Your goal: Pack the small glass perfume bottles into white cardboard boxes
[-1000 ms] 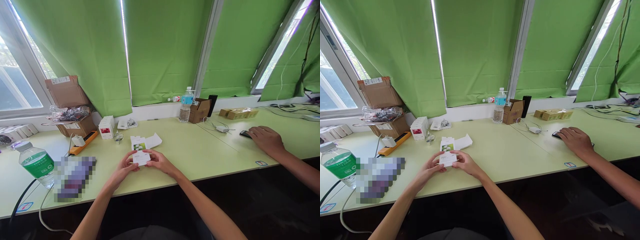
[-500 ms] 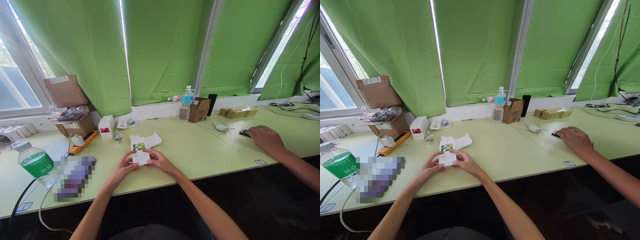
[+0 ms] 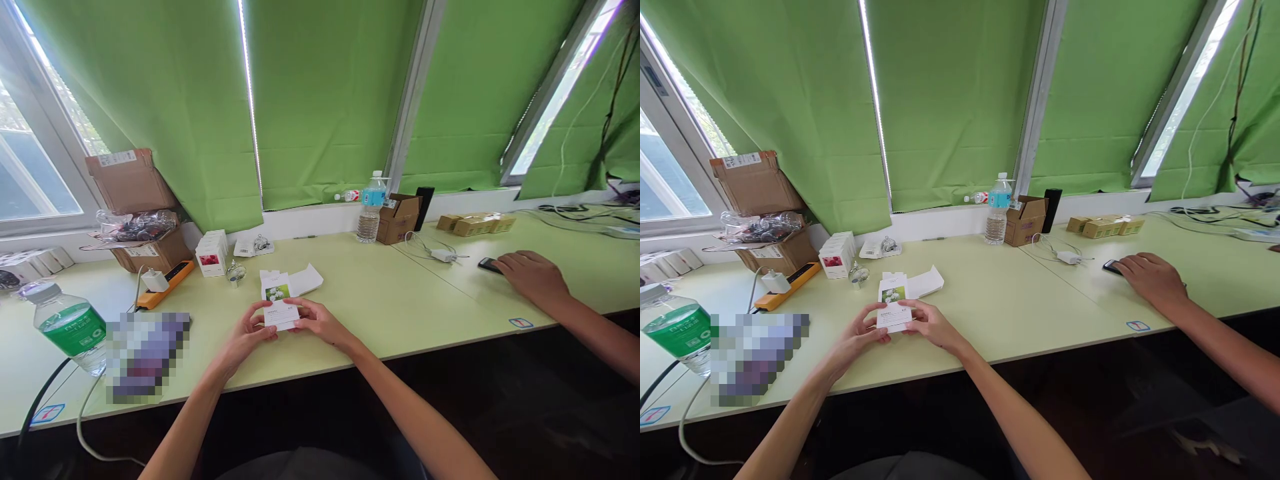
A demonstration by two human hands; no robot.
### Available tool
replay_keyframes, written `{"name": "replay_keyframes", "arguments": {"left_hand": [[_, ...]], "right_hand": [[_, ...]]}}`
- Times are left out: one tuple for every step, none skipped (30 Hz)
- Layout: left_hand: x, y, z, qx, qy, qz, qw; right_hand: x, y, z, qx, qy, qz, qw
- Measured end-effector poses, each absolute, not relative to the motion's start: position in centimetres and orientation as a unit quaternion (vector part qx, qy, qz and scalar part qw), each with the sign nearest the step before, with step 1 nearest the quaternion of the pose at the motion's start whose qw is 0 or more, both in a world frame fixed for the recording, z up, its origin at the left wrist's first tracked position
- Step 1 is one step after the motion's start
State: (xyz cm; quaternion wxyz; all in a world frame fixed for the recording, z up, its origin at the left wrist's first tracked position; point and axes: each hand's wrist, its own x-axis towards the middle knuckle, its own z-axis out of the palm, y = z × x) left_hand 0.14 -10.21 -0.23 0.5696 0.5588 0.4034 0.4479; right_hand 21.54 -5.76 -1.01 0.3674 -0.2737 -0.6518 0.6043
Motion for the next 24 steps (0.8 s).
{"name": "replay_keyframes", "arguments": {"left_hand": [[0.14, -10.20, -0.23, 0.559, 0.406, 0.447, 0.568], [0.13, -10.19, -0.22, 0.559, 0.408, 0.446, 0.567], [0.13, -10.18, -0.22, 0.560, 0.409, 0.445, 0.566], [0.12, -10.18, -0.22, 0.561, 0.410, 0.445, 0.565], [0.11, -10.18, -0.21, 0.562, 0.411, 0.444, 0.564], [0.11, -10.18, -0.20, 0.563, 0.412, 0.444, 0.563], [0.10, -10.18, -0.20, 0.564, 0.413, 0.443, 0.562], [0.11, -10.19, -0.19, 0.565, 0.414, 0.443, 0.560], [0.11, -10.19, -0.17, 0.566, 0.415, 0.443, 0.558], [0.11, -10.20, -0.16, 0.567, 0.416, 0.443, 0.556], [0.12, -10.21, -0.14, 0.567, 0.417, 0.444, 0.555], [0.13, -10.23, -0.12, 0.567, 0.418, 0.445, 0.554], [0.13, -10.25, -0.09, 0.565, 0.418, 0.446, 0.554], [0.14, -10.27, -0.05, 0.563, 0.418, 0.447, 0.555], [0.15, -10.30, -0.02, 0.561, 0.418, 0.448, 0.556], [0.16, -10.33, 0.02, 0.559, 0.418, 0.449, 0.558], [0.17, -10.36, 0.06, 0.557, 0.418, 0.450, 0.559], [0.19, -10.40, 0.10, 0.556, 0.419, 0.451, 0.559], [0.20, -10.43, 0.14, 0.555, 0.418, 0.452, 0.559], [0.22, -10.46, 0.18, 0.556, 0.417, 0.452, 0.559], [0.23, -10.49, 0.21, 0.558, 0.415, 0.451, 0.560], [0.25, -10.51, 0.23, 0.559, 0.412, 0.451, 0.560], [0.26, -10.53, 0.25, 0.560, 0.410, 0.450, 0.561], [0.27, -10.53, 0.26, 0.561, 0.409, 0.450, 0.562]], "right_hand": [[21.55, -5.77, -1.01, -0.273, -0.651, 0.606, 0.367], [21.55, -5.78, -1.02, -0.273, -0.651, 0.607, 0.366], [21.55, -5.79, -1.02, -0.274, -0.650, 0.608, 0.365], [21.55, -5.79, -1.03, -0.274, -0.650, 0.608, 0.364], [21.55, -5.79, -1.03, -0.275, -0.649, 0.609, 0.363], [21.55, -5.78, -1.04, -0.275, -0.649, 0.609, 0.363], [21.54, -5.77, -1.05, -0.274, -0.649, 0.610, 0.363], [21.54, -5.75, -1.07, -0.274, -0.648, 0.611, 0.363], [21.54, -5.74, -1.09, -0.273, -0.647, 0.612, 0.363], [21.54, -5.73, -1.11, -0.272, -0.646, 0.614, 0.363], [21.55, -5.73, -1.13, -0.270, -0.646, 0.615, 0.362], [21.57, -5.74, -1.15, -0.267, -0.646, 0.617, 0.362], [21.59, -5.76, -1.15, -0.263, -0.646, 0.618, 0.362], [21.60, -5.78, -1.15, -0.258, -0.648, 0.618, 0.361], [21.62, -5.81, -1.13, -0.255, -0.652, 0.616, 0.361], [21.64, -5.83, -1.11, -0.253, -0.655, 0.614, 0.361], [21.66, -5.86, -1.09, -0.253, -0.658, 0.610, 0.361], [21.67, -5.88, -1.05, -0.254, -0.660, 0.608, 0.361], [21.68, -5.91, -1.02, -0.254, -0.661, 0.607, 0.361], [21.70, -5.94, -0.98, -0.254, -0.662, 0.606, 0.362], [21.71, -5.98, -0.93, -0.253, -0.663, 0.604, 0.362], [21.71, -6.02, -0.89, -0.252, -0.666, 0.602, 0.362], [21.72, -6.06, -0.84, -0.253, -0.668, 0.598, 0.363], [21.72, -6.09, -0.80, -0.254, -0.671, 0.594, 0.363]]}}
